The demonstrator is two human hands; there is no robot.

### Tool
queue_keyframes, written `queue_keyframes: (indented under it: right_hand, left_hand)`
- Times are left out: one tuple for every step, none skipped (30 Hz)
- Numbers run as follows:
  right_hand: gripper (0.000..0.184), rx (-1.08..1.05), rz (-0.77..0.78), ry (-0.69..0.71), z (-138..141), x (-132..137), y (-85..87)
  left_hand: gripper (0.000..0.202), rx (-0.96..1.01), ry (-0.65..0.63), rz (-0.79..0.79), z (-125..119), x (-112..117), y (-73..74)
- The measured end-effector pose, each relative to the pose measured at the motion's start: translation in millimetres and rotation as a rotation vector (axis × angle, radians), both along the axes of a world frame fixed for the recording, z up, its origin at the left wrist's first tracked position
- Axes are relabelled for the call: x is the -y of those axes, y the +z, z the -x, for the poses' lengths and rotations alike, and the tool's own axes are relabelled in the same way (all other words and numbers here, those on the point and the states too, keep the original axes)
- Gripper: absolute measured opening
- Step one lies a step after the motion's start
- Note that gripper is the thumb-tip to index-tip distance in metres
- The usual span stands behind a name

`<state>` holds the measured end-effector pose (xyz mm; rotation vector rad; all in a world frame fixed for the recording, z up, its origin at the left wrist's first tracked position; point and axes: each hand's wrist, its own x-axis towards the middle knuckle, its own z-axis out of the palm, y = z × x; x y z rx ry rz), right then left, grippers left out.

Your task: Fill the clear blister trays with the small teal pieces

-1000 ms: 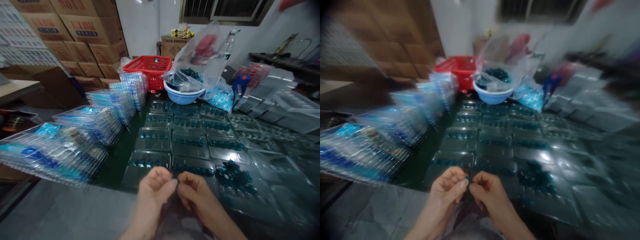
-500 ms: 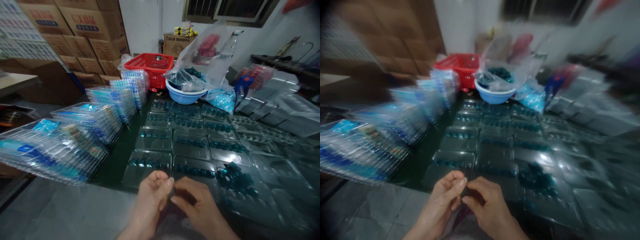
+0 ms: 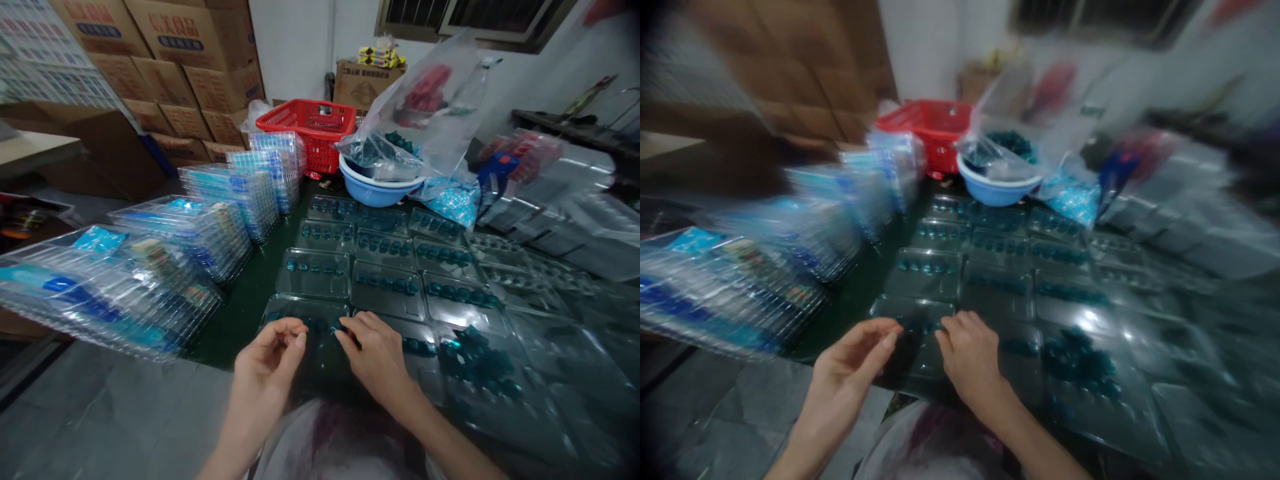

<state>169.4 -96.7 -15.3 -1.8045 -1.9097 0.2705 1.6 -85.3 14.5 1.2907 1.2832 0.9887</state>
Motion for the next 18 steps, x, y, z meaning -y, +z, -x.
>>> queue_keyframes:
  right_hand:
    - [0.016, 0.041, 0.009, 0.005, 1, -1, 0.6]
    - [0.017, 0.080, 0.022, 0.011, 2, -2, 1.8]
    - [0.017, 0.116, 0.037, 0.018, 3, -2, 3.4]
    - [0.017, 0.147, 0.051, 0.025, 3, -2, 5.0]
    - [0.016, 0.172, 0.063, 0.031, 3, -2, 6.3]
    - [0.015, 0.193, 0.069, 0.034, 3, -2, 7.2]
    - [0.015, 0.209, 0.070, 0.036, 2, -2, 7.7]
    - [0.014, 0.221, 0.067, 0.039, 2, -2, 7.7]
    - [0.013, 0.230, 0.062, 0.042, 3, -2, 7.4]
    - [0.013, 0.238, 0.058, 0.043, 3, -2, 7.0]
    - [0.013, 0.246, 0.056, 0.045, 4, -3, 6.7]
    - [0.015, 0.252, 0.057, 0.048, 5, -3, 6.8]
    - [0.016, 0.256, 0.058, 0.051, 6, -4, 7.4]
    - [0.015, 0.255, 0.058, 0.055, 6, -3, 8.7]
    - [0.014, 0.245, 0.052, 0.054, 6, -3, 10.7]
    - [0.014, 0.226, 0.040, 0.053, 4, -1, 13.1]
    - [0.021, 0.196, 0.020, 0.051, 0, 1, 15.8]
    - [0.030, 0.159, -0.005, 0.047, -6, 5, 18.5]
  left_hand:
    - [0.016, -0.074, -0.021, -0.083, 1, -3, -0.1]
    - [0.015, -0.149, -0.045, -0.181, 1, -5, -0.5]
    - [0.015, -0.223, -0.075, -0.283, 0, -8, -1.1]
    - [0.016, -0.294, -0.114, -0.376, -2, -10, -1.9]
    - [0.017, -0.364, -0.159, -0.452, -5, -13, -2.8]
    - [0.019, -0.433, -0.204, -0.509, -8, -15, -3.6]
    - [0.020, -0.505, -0.248, -0.549, -12, -17, -4.3]
    - [0.020, -0.579, -0.292, -0.575, -16, -19, -4.8]
    - [0.020, -0.651, -0.335, -0.593, -20, -21, -5.0]
    - [0.020, -0.713, -0.372, -0.605, -23, -23, -4.8]
    - [0.020, -0.762, -0.406, -0.614, -27, -24, -4.4]
    - [0.019, -0.799, -0.434, -0.622, -30, -25, -3.8]
    - [0.019, -0.826, -0.456, -0.633, -32, -26, -3.2]
    - [0.017, -0.848, -0.468, -0.648, -34, -27, -2.7]
    - [0.017, -0.868, -0.474, -0.666, -36, -29, -2.5]
    - [0.016, -0.889, -0.480, -0.688, -37, -31, -2.9]
    - [0.017, -0.911, -0.481, -0.714, -38, -33, -4.0]
    - [0.017, -0.932, -0.484, -0.746, -39, -36, -5.9]
